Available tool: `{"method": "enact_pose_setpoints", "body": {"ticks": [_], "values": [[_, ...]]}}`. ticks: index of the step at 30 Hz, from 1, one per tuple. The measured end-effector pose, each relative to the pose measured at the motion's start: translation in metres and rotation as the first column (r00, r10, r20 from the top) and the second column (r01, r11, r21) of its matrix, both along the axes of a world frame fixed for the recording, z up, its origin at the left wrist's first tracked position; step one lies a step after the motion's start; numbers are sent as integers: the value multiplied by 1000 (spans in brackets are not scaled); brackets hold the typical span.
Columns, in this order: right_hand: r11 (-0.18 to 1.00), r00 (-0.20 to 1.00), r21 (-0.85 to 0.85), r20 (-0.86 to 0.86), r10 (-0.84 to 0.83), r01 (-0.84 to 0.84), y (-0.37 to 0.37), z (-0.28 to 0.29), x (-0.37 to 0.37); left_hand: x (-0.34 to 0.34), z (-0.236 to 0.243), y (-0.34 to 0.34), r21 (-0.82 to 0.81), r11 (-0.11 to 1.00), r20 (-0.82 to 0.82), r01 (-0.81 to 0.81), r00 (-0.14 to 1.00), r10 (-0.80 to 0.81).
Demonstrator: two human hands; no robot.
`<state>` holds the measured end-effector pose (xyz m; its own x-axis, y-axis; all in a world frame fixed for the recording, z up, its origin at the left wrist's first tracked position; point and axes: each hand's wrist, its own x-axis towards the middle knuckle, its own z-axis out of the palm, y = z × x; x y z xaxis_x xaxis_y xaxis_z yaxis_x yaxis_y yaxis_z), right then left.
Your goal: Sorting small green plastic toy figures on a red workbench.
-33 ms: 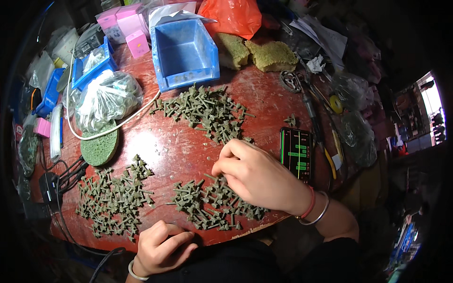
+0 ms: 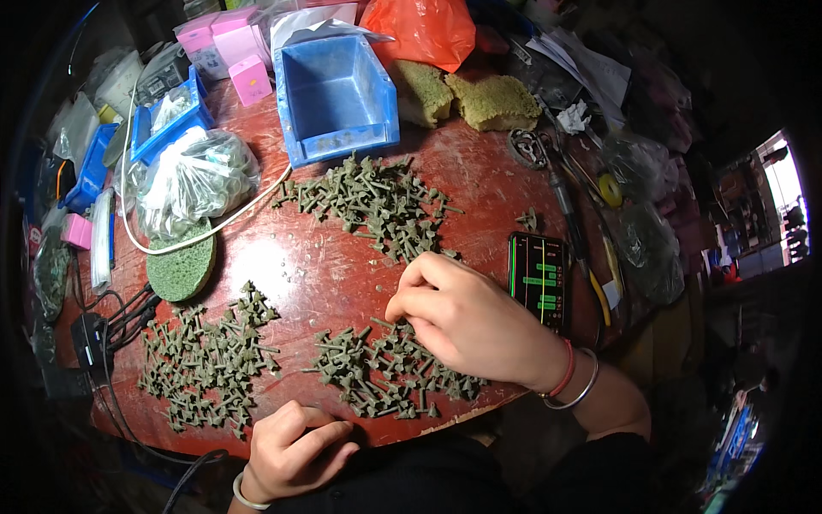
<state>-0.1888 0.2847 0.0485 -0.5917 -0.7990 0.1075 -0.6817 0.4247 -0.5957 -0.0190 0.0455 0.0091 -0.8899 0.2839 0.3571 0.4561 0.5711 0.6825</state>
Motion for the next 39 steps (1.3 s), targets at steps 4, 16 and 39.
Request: {"method": "enact_pose_setpoints", "body": {"ticks": [4,16,39], "values": [[990,990,8,-3,-141,141,2,3,-9,0,1,1,7,1000,2,-3,1000,3],[970,952,18,-198,-232,240,-6,-9,-26,-1,1,0,12,1000,9,4,1000,-4],[998,962,30,268,45,-55,0,19,-9,0,1,0,4,1000,5,6,1000,-6]]}}
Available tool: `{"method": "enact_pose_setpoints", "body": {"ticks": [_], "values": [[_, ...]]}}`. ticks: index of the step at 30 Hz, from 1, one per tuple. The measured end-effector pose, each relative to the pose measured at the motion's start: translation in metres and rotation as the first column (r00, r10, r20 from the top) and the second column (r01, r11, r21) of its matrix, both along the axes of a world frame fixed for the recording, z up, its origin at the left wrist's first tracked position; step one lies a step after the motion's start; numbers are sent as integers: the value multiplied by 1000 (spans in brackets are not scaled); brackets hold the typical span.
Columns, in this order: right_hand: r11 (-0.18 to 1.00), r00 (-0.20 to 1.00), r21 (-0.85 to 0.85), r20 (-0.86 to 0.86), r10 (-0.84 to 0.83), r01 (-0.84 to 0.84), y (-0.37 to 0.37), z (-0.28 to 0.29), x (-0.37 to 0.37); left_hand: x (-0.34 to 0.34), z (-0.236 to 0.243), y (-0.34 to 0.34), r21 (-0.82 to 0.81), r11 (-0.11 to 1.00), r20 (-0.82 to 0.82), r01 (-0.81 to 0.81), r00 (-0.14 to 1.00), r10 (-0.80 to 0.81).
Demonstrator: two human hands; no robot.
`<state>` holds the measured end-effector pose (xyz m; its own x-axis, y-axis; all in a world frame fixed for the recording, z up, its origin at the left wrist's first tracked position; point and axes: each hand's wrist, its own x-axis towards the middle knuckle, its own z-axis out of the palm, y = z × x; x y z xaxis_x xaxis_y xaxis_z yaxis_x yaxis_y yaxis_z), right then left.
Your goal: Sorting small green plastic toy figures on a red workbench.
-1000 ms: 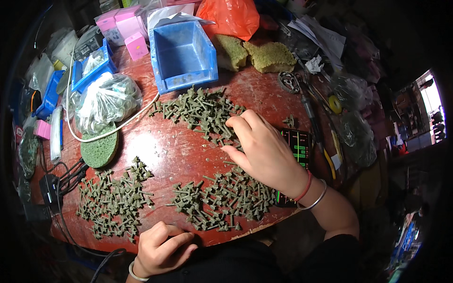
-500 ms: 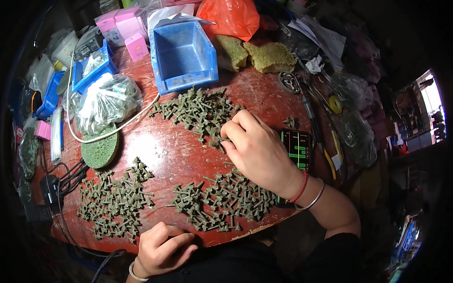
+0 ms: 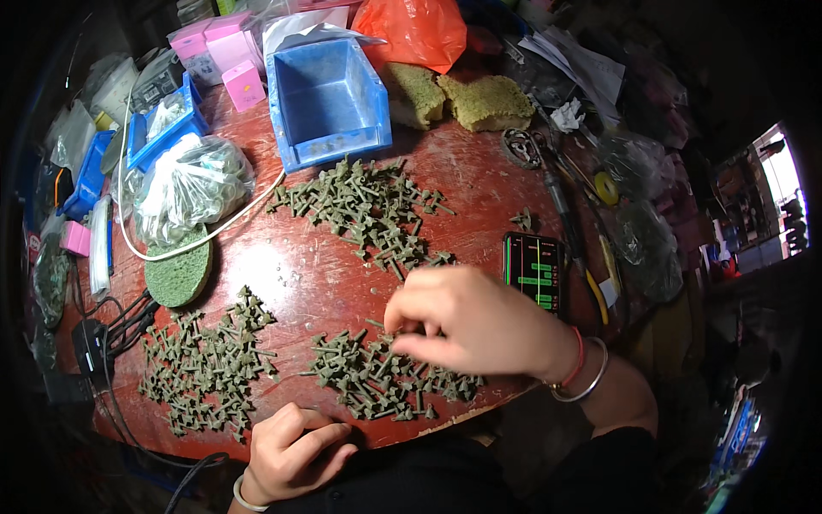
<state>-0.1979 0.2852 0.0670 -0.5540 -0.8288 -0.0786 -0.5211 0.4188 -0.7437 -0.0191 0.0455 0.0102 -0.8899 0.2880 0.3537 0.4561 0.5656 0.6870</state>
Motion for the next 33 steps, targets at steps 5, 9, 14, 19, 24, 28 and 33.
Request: {"method": "enact_pose_setpoints", "body": {"ticks": [5,9,14,19,24,28,33], "values": [[950,907,-54,-285,-310,308,-2,-13,-22,0,-1,0,4,1000,-2,-4,1000,4],[956,903,-8,-326,-281,295,-2,-20,-25,-1,-2,0,15,1000,2,-1,1000,0],[949,872,-33,-385,-301,313,-1,-22,-23,-1,-2,0,16,1000,4,3,1000,-3],[938,893,-27,-298,-336,344,-1,-20,-21,2,-3,0,-8,1000,6,-12,1000,12],[946,882,10,-365,-299,325,2,-24,-20,2,-2,1,-5,1000,12,-14,1000,14],[950,841,31,-473,-261,312,1,-23,-16,2,-1,0,1,1000,12,-13,1000,13],[911,795,-88,-460,-396,403,-9,-13,-10,2,-2,0,-3,1000,-2,-16,1000,16]]}}
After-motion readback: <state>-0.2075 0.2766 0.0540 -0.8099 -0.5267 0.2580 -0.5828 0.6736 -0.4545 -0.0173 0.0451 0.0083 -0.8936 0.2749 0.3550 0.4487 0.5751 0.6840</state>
